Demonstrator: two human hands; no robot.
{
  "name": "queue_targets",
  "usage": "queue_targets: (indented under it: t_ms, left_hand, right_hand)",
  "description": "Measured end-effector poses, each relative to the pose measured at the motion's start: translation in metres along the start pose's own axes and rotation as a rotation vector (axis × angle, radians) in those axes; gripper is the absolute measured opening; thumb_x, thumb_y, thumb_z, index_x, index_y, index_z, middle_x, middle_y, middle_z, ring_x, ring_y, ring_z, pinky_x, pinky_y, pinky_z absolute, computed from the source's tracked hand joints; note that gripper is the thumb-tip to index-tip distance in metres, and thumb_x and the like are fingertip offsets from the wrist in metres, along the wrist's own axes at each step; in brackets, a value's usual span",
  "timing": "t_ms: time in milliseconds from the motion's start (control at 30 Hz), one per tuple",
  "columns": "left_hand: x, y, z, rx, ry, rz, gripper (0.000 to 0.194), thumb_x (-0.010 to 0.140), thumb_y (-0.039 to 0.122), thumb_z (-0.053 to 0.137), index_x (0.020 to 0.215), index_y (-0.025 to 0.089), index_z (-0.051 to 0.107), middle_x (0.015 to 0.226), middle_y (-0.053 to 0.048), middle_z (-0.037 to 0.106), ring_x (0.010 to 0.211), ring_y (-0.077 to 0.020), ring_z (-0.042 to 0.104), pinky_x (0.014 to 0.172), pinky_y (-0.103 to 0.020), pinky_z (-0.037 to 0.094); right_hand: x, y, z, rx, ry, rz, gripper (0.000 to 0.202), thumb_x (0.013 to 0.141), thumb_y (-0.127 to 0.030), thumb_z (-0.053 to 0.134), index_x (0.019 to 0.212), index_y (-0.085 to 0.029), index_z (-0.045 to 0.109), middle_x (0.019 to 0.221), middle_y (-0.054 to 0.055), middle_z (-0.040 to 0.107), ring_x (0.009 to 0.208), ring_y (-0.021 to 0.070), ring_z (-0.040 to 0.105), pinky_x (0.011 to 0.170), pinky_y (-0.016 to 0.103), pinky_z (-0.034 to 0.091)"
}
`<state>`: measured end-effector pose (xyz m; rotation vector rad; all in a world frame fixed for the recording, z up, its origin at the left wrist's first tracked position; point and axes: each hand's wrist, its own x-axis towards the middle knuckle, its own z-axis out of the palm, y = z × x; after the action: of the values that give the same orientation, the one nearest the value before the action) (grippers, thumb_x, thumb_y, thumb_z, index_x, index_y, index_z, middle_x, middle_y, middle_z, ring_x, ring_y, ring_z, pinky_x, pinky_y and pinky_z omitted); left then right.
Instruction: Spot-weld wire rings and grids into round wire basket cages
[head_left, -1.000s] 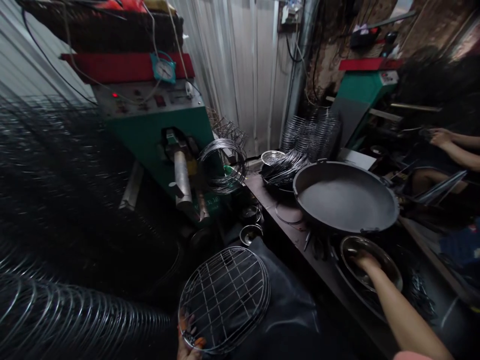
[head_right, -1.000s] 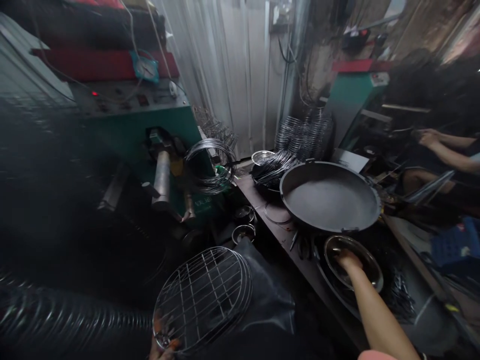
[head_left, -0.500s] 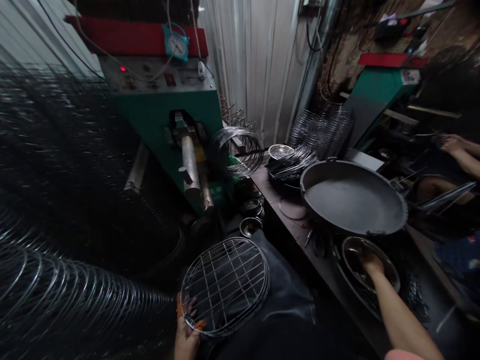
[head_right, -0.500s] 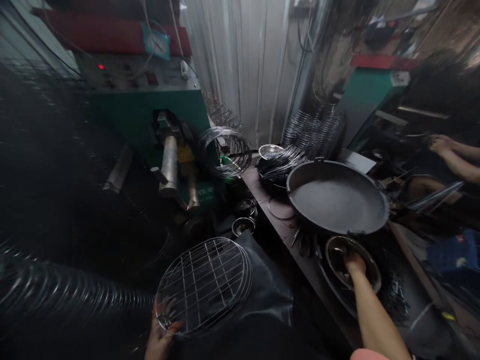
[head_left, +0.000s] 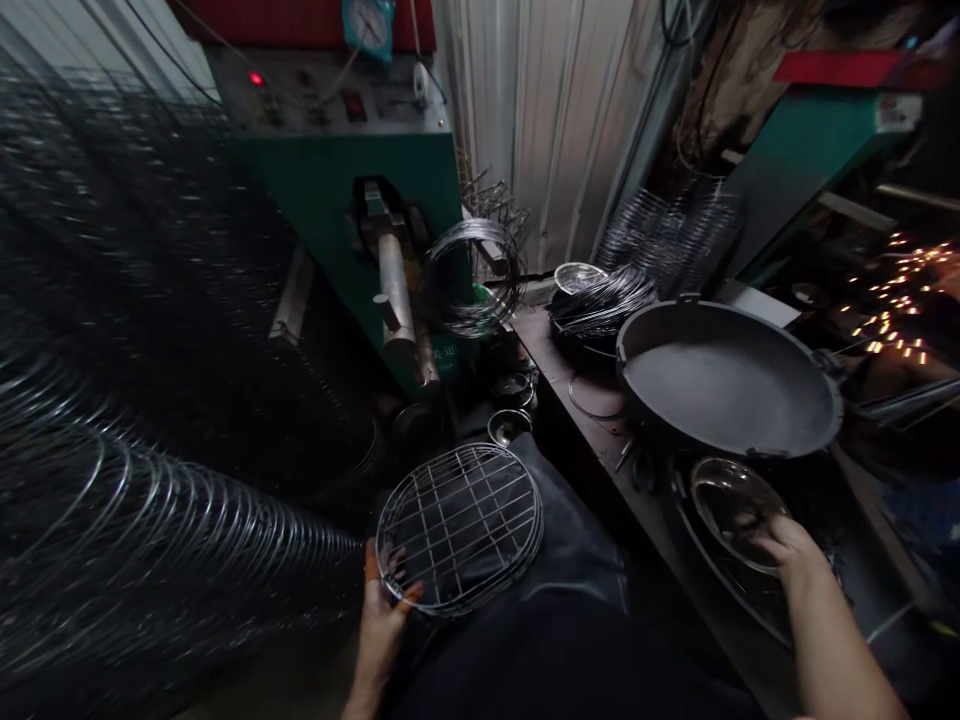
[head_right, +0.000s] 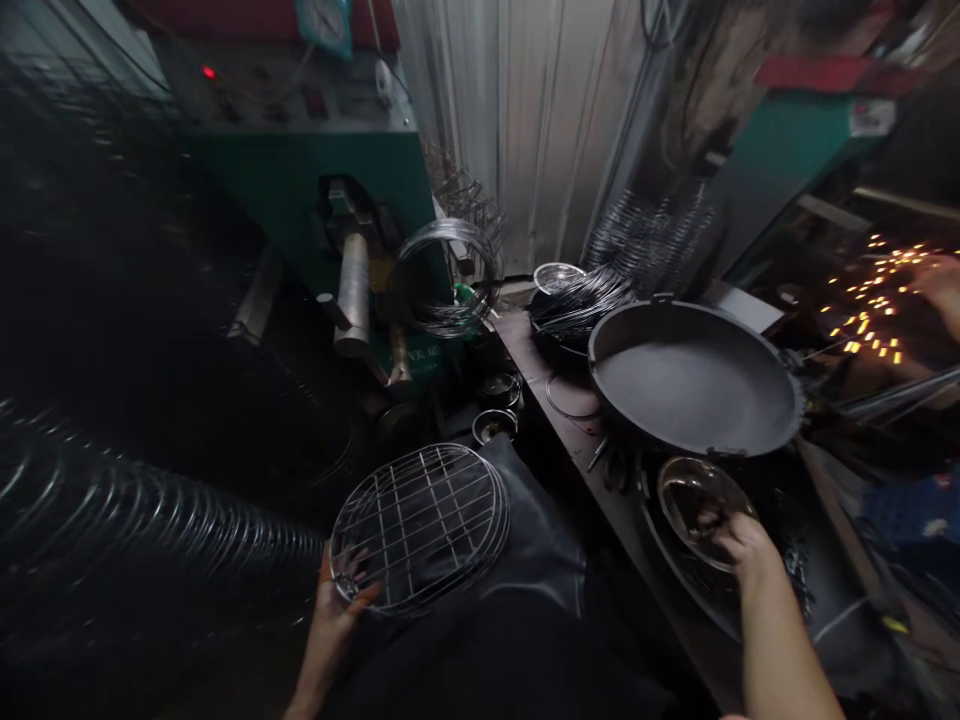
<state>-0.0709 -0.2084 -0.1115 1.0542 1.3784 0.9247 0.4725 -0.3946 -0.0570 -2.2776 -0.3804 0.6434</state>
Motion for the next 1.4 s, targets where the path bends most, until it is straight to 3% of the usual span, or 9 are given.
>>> queue_targets:
  t_ms: [100,200,367,500,600,800,1033,1267,1400]
  left_hand:
    - [-0.002,0.010,-0.009,-0.106,-0.080,0.006,0.105,0.061,0.042,0.075,0.146,0.026,0.015,0.137,-0.013,0.045,0.127,-0.0301,0.041,0.108,-0.042,0.030]
    - [0.005,0.020,-0.033,-0.174,-0.193,-0.046,0.105,0.059,0.044,0.077,0.145,0.026,0.020,0.142,-0.013,0.041,0.131,-0.0324,0.036,0.110,-0.044,0.027]
    - [0.042,0.067,-0.063,-0.107,-0.241,-0.039,0.091,0.066,0.047,0.073,0.142,0.022,0.031,0.139,-0.014,0.044,0.131,-0.0308,0.037,0.111,-0.043,0.028]
    - [0.082,0.124,-0.045,0.079,-0.281,0.002,0.088,0.064,0.055,0.071,0.138,0.018,0.038,0.137,-0.015,0.048,0.130,-0.0304,0.038,0.110,-0.045,0.027]
    - [0.115,0.159,-0.013,0.320,-0.472,-0.044,0.091,0.058,0.057,0.074,0.135,0.018,0.042,0.136,-0.015,0.048,0.129,-0.0292,0.040,0.109,-0.042,0.029]
    - [0.179,0.178,0.067,0.721,-0.961,-0.196,0.089,0.051,0.046,0.080,0.128,0.014,0.049,0.138,-0.014,0.047,0.129,-0.0290,0.040,0.106,-0.035,0.032]
    - [0.203,0.146,0.122,0.547,-1.424,-0.511,0.071,0.049,0.045,0.082,0.111,0.017,0.062,0.105,-0.006,0.068,0.097,-0.0286,0.062,0.083,-0.039,0.051]
    - [0.187,0.138,0.116,0.509,-1.354,-0.454,0.077,0.047,0.045,0.082,0.116,0.018,0.059,0.107,-0.006,0.067,0.097,-0.0264,0.063,0.080,-0.033,0.052]
    - [0.174,0.151,0.105,0.643,-1.089,-0.217,0.103,0.042,0.048,0.082,0.132,0.015,0.045,0.139,-0.013,0.045,0.125,-0.0325,0.044,0.101,-0.037,0.040]
  right_hand:
    - [-0.033,-0.017,0.009,0.464,-0.308,0.107,0.023,0.074,-0.039,0.057,0.062,-0.026,0.043,0.053,-0.001,0.032,0.041,0.0134,0.035,0.036,0.027,0.041]
    - [-0.059,-0.050,0.042,0.628,-0.539,0.152,0.022,0.066,-0.035,0.070,0.077,-0.024,0.055,0.059,-0.003,0.034,0.044,0.0102,0.033,0.035,0.022,0.034]
    - [-0.061,-0.110,0.146,0.933,-0.549,-0.034,0.037,0.059,-0.035,0.078,0.082,-0.022,0.054,0.062,-0.005,0.045,0.055,0.0096,0.045,0.051,0.022,0.040]
    - [-0.057,-0.126,0.234,0.909,-0.483,-0.255,0.036,0.061,-0.045,0.072,0.082,-0.023,0.053,0.071,-0.004,0.056,0.068,0.0130,0.053,0.070,0.028,0.045]
    - [-0.061,-0.120,0.271,0.732,-0.518,-0.352,0.030,0.066,-0.046,0.066,0.079,-0.021,0.055,0.071,-0.002,0.058,0.071,0.0146,0.053,0.073,0.029,0.044]
    - [-0.056,-0.111,0.270,1.003,-0.554,-0.029,0.040,0.062,-0.034,0.071,0.096,-0.020,0.056,0.063,-0.005,0.054,0.050,0.0091,0.046,0.049,0.022,0.039]
    - [-0.052,-0.098,0.252,1.123,-0.604,0.317,0.031,0.061,-0.020,0.072,0.089,-0.019,0.059,0.072,0.000,0.062,0.059,0.0125,0.058,0.053,0.026,0.048]
    - [-0.047,-0.112,0.250,1.168,-0.718,0.373,0.023,0.061,-0.021,0.068,0.080,-0.017,0.055,0.061,-0.005,0.052,0.042,0.0041,0.039,0.040,0.016,0.028]
    - [-0.053,-0.138,0.245,0.985,-0.739,0.212,0.033,0.061,-0.038,0.071,0.079,-0.017,0.054,0.054,-0.009,0.041,0.038,0.0019,0.026,0.039,0.015,0.017]
